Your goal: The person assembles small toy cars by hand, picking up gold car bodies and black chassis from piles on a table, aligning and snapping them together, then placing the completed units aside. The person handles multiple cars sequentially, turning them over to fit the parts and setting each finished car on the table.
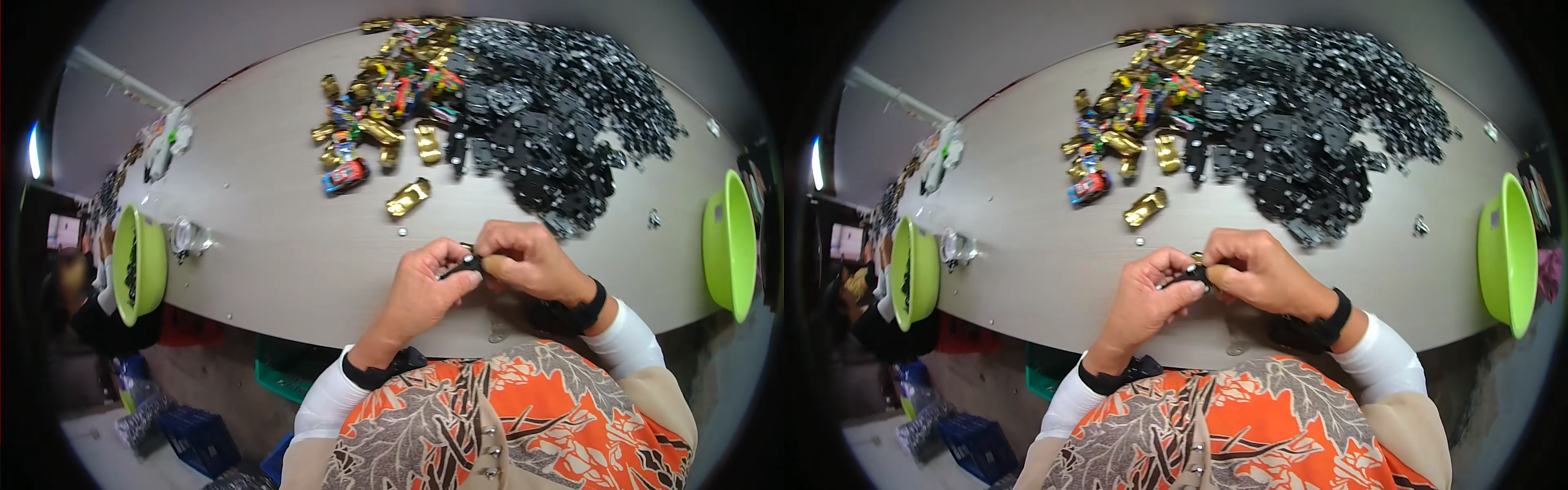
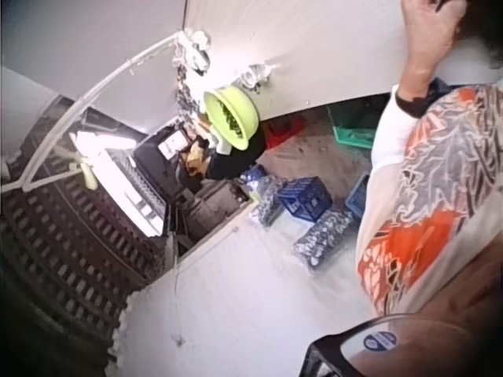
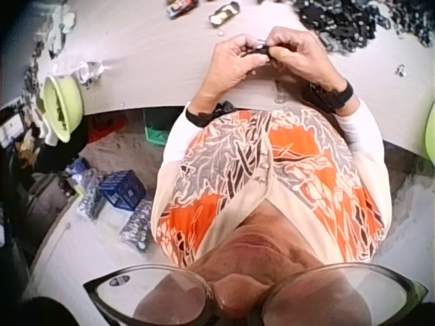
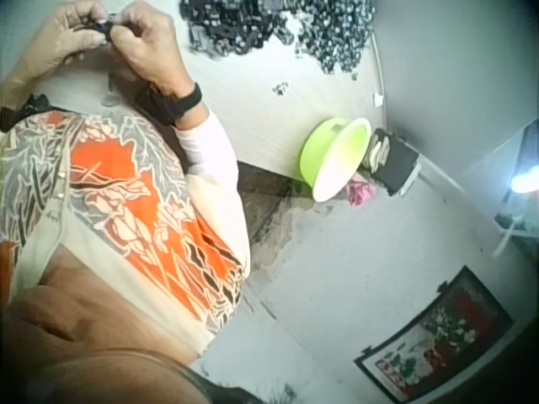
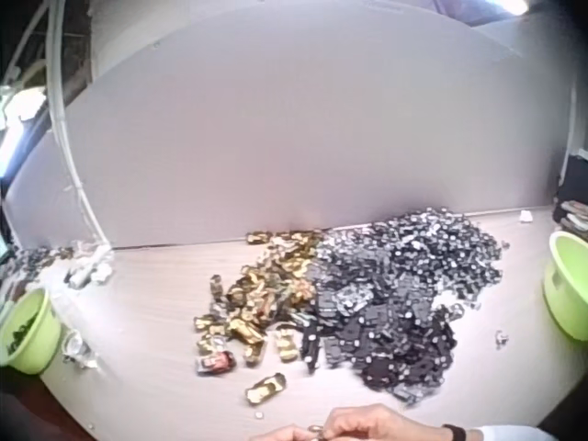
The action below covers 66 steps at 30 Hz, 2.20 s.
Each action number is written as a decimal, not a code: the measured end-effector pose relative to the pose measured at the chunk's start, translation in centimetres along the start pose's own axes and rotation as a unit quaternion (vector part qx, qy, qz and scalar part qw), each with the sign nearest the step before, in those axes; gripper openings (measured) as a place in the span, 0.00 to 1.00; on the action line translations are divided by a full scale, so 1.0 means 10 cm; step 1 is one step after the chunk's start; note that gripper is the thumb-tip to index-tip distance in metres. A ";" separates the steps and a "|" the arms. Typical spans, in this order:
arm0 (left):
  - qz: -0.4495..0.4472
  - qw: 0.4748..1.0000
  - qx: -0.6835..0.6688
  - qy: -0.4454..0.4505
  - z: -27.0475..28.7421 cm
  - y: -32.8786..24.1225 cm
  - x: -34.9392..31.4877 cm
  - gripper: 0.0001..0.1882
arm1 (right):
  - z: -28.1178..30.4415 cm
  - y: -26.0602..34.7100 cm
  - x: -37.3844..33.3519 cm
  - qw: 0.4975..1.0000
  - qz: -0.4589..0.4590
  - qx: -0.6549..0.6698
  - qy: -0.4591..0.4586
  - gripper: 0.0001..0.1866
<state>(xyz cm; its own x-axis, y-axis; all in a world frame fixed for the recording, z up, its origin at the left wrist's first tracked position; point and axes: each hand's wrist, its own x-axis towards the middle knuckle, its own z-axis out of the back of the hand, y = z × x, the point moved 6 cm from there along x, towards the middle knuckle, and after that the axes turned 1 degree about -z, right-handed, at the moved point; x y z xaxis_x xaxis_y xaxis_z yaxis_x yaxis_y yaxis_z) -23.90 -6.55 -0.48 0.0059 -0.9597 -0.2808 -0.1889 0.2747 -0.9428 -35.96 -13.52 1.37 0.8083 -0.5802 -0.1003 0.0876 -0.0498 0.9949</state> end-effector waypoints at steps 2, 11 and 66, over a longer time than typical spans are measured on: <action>-0.005 0.999 0.033 0.002 0.16 -0.08 -0.16 0.09 | -0.11 0.11 0.03 0.999 0.034 -0.004 0.037 0.02; 0.047 0.953 0.202 -0.222 1.34 0.00 -1.61 0.12 | 0.36 0.12 0.06 0.959 0.071 -0.262 -0.085 0.06; -0.242 0.741 0.601 -0.176 0.16 -0.63 1.17 0.09 | 0.04 0.09 0.14 0.834 0.162 -0.527 -0.031 0.05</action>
<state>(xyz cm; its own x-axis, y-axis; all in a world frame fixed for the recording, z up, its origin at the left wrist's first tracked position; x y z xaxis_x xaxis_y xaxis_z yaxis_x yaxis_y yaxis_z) -21.10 -19.46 1.90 0.0829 -0.9462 0.3127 0.9291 -0.0401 -0.3676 -34.99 -14.75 2.14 0.8605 -0.4665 0.2046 0.3594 0.8407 0.4051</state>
